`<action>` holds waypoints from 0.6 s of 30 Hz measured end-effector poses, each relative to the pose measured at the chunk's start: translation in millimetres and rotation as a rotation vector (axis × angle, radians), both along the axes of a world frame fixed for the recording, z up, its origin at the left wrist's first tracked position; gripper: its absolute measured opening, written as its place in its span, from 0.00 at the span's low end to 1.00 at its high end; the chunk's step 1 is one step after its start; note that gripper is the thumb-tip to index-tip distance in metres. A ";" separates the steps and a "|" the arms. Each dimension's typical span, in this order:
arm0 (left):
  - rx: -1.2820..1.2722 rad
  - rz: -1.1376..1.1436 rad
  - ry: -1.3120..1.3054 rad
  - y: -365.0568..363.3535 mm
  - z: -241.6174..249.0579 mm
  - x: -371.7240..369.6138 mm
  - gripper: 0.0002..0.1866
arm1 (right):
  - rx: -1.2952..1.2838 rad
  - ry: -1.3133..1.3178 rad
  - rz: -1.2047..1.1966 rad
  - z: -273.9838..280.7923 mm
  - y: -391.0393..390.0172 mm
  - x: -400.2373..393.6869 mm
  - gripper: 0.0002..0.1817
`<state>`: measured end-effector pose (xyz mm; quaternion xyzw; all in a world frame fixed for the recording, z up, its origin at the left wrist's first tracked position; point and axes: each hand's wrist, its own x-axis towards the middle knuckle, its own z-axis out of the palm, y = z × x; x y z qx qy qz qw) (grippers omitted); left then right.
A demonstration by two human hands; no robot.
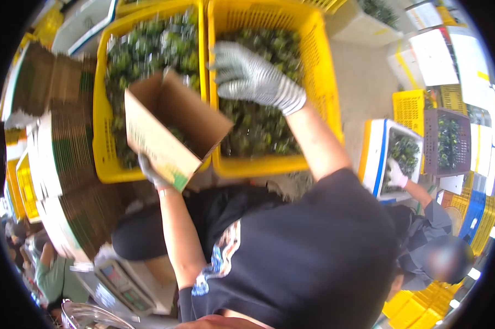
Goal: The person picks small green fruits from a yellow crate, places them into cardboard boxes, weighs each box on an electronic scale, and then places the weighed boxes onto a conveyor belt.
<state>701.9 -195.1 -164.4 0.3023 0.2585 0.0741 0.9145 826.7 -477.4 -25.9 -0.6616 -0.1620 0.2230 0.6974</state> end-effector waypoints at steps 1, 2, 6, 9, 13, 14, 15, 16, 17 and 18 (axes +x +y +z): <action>0.135 0.086 0.115 -6.6 14.5 3.1 0.35 | -0.228 -0.233 -0.043 -38.6 -16.9 14.2 0.43; 0.126 0.169 0.201 -7.0 13.8 6.7 0.37 | -0.639 -0.233 -0.017 -85.6 -42.3 25.4 0.44; -0.030 0.349 0.156 -20.3 47.2 12.4 0.40 | -1.381 0.230 0.134 -264.4 -104.1 -0.2 0.66; 0.111 0.287 0.023 -8.6 15.9 4.1 0.40 | -1.598 0.284 0.559 -221.0 -21.5 -31.9 0.65; -0.001 0.224 -0.051 -3.4 0.8 -1.0 0.37 | -1.459 0.364 0.393 -229.6 16.5 -79.2 0.66; -0.057 0.195 -0.069 -3.0 -0.3 1.1 0.37 | -1.475 0.359 0.407 -209.1 23.5 -84.6 0.66; -0.087 0.204 -0.096 -5.7 1.7 3.8 0.37 | -1.494 0.355 0.386 -209.6 28.8 -84.1 0.64; -0.098 0.178 -0.110 -7.2 4.4 5.5 0.38 | -1.516 0.353 0.366 -210.7 34.7 -84.6 0.62; -0.111 0.151 -0.120 -9.4 7.0 5.6 0.38 | -1.540 0.354 0.348 -212.1 36.2 -88.7 0.60; -0.122 0.125 -0.128 -10.4 7.7 4.6 0.38 | -1.530 0.334 0.309 -230.7 33.7 -95.1 0.57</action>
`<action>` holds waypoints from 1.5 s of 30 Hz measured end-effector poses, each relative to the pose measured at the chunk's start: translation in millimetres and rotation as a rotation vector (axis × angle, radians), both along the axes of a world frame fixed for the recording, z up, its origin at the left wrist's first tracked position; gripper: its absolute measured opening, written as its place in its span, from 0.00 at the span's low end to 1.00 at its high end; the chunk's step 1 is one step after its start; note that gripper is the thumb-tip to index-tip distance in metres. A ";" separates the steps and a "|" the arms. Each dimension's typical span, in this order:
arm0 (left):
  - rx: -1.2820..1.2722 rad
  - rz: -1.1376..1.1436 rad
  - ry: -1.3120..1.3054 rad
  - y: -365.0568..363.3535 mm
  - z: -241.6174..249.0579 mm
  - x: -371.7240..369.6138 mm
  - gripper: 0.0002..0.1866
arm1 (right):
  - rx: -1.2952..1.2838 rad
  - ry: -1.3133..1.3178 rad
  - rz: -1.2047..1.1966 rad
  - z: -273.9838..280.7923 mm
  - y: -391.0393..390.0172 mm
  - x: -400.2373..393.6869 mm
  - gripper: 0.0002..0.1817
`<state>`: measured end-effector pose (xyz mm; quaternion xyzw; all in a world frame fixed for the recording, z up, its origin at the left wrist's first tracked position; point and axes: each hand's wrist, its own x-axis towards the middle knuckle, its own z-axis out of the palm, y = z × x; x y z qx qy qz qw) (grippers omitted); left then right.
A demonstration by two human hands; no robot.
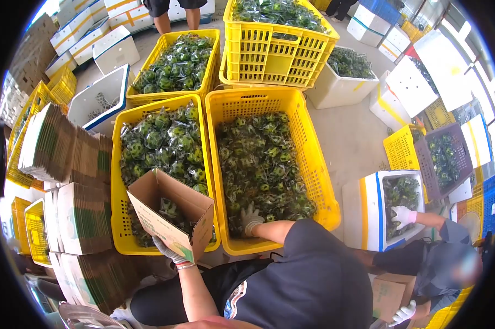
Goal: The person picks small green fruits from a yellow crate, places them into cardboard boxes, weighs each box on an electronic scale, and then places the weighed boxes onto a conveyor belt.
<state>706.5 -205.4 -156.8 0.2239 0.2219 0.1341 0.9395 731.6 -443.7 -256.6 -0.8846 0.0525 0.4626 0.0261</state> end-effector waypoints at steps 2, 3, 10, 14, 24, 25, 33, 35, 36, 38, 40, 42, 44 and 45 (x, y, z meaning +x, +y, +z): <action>-0.036 -0.052 -0.064 3.9 -15.0 -2.1 0.35 | 0.036 -0.067 -0.025 -37.7 0.8 -7.6 0.51; -0.045 -0.077 -0.094 10.0 -22.4 -5.9 0.33 | 0.058 -0.050 0.034 -45.7 -2.4 -11.3 0.49; 0.080 0.087 0.059 18.0 3.6 -8.8 0.40 | 0.102 0.070 0.151 -4.6 -18.4 -0.6 0.42; -0.064 0.042 -0.044 22.2 -3.9 -11.3 0.37 | 0.111 0.127 0.161 -28.2 -28.3 7.6 0.44; -0.019 -0.104 -0.056 28.2 -16.1 -5.1 0.38 | 1.022 -0.443 -0.471 24.3 -96.1 43.6 0.38; -0.027 -0.132 -0.081 28.9 -16.3 -5.5 0.38 | 1.082 -0.429 -0.558 73.1 -94.0 53.9 0.38; -0.183 -0.177 -0.197 22.8 -19.2 2.4 0.35 | 1.797 -0.955 -0.163 252.0 0.5 88.5 0.39; -0.186 -0.161 -0.215 24.4 -5.6 -1.9 0.36 | 1.886 -0.839 -0.161 262.3 26.4 88.4 0.37; -0.156 -0.186 -0.233 27.6 -3.9 -4.0 0.35 | 1.887 -0.730 -0.218 266.2 35.2 87.6 0.38; -0.100 -0.236 -0.264 35.1 -6.9 -3.9 0.35 | 1.724 -0.666 -0.207 287.9 67.0 77.2 0.35; -0.128 -0.169 -0.288 39.2 -28.6 -7.0 0.34 | 1.911 -0.428 -0.130 272.3 80.1 94.2 0.34; -0.191 -0.079 -0.271 40.1 -48.8 -8.2 0.33 | 1.697 -0.406 -0.054 270.6 93.1 90.8 0.35; -0.176 -0.055 -0.285 31.2 -37.6 -6.1 0.33 | 1.421 -0.395 0.226 280.1 96.4 80.6 0.33; -0.169 -0.050 -0.252 29.6 -35.8 -5.8 0.33 | 1.272 -0.681 0.677 282.9 96.2 83.0 0.30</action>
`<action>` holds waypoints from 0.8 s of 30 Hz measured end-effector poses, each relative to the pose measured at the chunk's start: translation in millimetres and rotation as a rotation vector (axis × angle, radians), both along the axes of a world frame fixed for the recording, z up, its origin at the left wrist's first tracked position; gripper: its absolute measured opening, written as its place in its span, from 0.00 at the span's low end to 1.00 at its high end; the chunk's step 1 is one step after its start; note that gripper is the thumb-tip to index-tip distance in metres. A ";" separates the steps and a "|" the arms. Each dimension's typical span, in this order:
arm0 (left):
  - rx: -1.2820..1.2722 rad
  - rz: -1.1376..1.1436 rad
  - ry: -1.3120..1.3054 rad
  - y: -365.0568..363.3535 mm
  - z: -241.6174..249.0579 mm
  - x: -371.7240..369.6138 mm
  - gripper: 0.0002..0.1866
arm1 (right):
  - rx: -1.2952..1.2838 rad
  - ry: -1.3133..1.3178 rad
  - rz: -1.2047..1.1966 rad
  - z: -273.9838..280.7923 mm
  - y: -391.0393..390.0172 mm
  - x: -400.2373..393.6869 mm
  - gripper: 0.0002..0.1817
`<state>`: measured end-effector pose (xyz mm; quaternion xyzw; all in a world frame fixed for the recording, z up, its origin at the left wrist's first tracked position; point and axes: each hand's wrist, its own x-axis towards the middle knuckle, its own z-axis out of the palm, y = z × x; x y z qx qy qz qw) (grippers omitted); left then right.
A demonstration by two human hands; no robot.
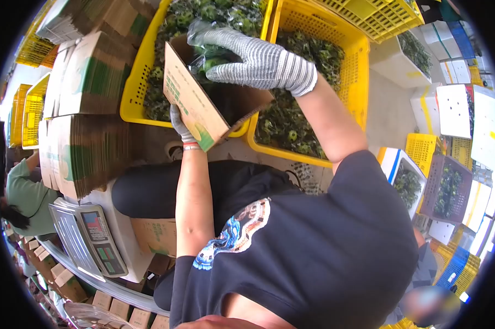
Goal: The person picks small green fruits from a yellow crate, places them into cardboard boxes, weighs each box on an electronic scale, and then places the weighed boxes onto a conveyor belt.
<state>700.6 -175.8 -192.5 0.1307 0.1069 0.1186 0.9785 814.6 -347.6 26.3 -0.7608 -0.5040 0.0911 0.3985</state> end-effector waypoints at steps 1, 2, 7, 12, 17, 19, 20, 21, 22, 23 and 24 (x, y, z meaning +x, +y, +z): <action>0.009 -0.001 0.036 -1.2 0.7 -1.5 0.34 | -0.091 0.166 -0.038 5.5 -2.5 -7.0 0.26; -0.036 -0.018 0.015 -2.4 2.7 -3.4 0.34 | -0.082 0.141 -0.020 9.5 -7.8 -3.6 0.25; -0.070 -0.073 -0.073 -5.0 17.6 -0.2 0.31 | 0.181 0.379 -0.315 -9.8 -60.1 15.7 0.17; 0.015 -0.051 0.090 -9.1 19.7 6.1 0.31 | -0.867 0.316 -0.494 -209.3 -164.2 47.6 0.30; 0.160 0.300 0.149 0.4 -8.5 5.5 0.27 | -1.340 0.437 -0.703 -344.2 -194.5 -38.7 0.42; 0.050 0.247 0.074 1.5 -1.6 1.5 0.30 | -1.430 0.505 -0.802 -346.2 -174.5 -52.2 0.40; 0.014 0.231 0.096 0.0 12.3 1.0 0.33 | -1.424 0.549 -0.809 -338.4 -170.6 -49.3 0.40; -0.021 0.209 0.121 -0.3 22.6 0.3 0.35 | -1.418 0.600 -0.815 -328.5 -167.7 -46.8 0.41; -0.026 0.190 0.076 -0.6 31.8 0.4 0.36 | -1.339 0.662 -0.851 -319.4 -167.9 -43.3 0.41; -0.031 0.170 0.031 -0.8 40.2 1.2 0.37 | -1.258 0.723 -0.885 -309.9 -172.5 -38.5 0.42; -0.040 0.150 -0.011 -1.7 47.8 2.7 0.38 | -1.180 0.782 -0.916 -300.7 -177.2 -33.1 0.43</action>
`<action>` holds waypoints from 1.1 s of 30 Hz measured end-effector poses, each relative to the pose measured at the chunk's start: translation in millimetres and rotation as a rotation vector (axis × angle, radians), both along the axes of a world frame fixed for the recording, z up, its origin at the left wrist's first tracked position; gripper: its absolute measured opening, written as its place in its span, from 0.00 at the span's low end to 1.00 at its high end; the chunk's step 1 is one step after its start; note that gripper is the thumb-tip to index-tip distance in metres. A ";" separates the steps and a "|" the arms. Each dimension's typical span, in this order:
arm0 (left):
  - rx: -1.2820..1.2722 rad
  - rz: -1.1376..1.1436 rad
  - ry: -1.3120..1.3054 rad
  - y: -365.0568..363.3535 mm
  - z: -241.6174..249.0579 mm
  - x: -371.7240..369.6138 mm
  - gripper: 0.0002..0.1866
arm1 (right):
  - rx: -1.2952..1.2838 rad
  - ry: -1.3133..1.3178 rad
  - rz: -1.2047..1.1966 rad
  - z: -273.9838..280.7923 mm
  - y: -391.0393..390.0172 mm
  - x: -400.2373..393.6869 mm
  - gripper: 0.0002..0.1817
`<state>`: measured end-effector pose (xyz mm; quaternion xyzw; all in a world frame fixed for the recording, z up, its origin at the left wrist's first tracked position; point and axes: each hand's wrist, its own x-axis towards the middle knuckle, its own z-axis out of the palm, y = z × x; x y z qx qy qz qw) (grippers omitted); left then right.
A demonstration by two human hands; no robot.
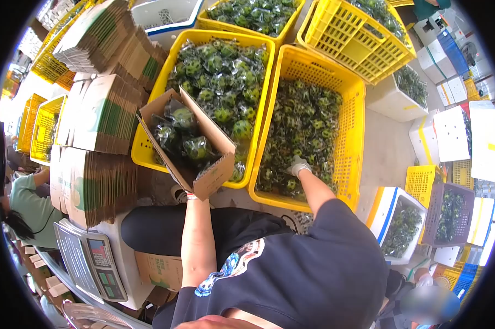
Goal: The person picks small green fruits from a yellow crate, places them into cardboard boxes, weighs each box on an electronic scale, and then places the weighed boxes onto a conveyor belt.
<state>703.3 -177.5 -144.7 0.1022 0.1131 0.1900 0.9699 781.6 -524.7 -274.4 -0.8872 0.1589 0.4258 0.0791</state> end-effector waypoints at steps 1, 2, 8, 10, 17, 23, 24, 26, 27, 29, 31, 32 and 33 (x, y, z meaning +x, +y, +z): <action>-0.010 0.005 0.029 -1.9 6.2 0.3 0.39 | 0.005 -0.026 0.009 12.4 -1.7 3.6 0.44; -0.022 0.007 0.063 -4.2 11.1 -1.4 0.39 | 0.008 -0.047 0.017 25.0 -3.5 3.8 0.44; 0.025 0.112 0.130 6.2 -33.1 2.9 0.36 | 0.129 -0.267 -0.057 72.5 -7.4 16.4 0.40; 0.011 0.089 0.065 5.1 -22.9 1.7 0.37 | 0.439 -0.664 0.040 85.1 0.0 34.5 0.38; 0.015 0.098 0.063 2.5 -3.8 -6.7 0.34 | 1.902 -1.193 0.252 325.2 175.2 12.9 0.33; 0.042 0.040 -0.093 15.5 -6.7 -13.9 0.34 | 0.980 -0.882 1.333 353.2 226.5 -1.5 0.20; -0.023 0.025 -0.137 16.6 -5.6 -13.2 0.34 | 0.953 -0.873 1.307 351.7 226.4 -7.1 0.19; -0.062 0.011 -0.161 13.4 2.8 -12.8 0.35 | 0.828 -1.000 1.378 354.2 228.9 -15.3 0.17; -0.080 0.003 -0.172 12.5 7.3 -12.9 0.35 | 0.890 -0.878 1.409 354.7 233.1 -11.3 0.18; -0.030 -0.038 -0.229 11.9 10.9 -13.4 0.35 | 1.007 -0.630 1.450 354.0 241.9 2.8 0.20; 0.051 -0.039 -0.234 11.5 7.9 -14.2 0.34 | 0.938 -0.647 1.508 341.9 258.1 3.1 0.20; 0.023 -0.005 -0.188 9.6 3.5 -13.0 0.34 | 0.882 -0.614 1.518 335.8 267.1 4.2 0.19; -0.004 0.031 -0.143 7.9 -0.9 -11.7 0.34 | 0.826 -0.582 1.528 333.1 275.9 3.6 0.18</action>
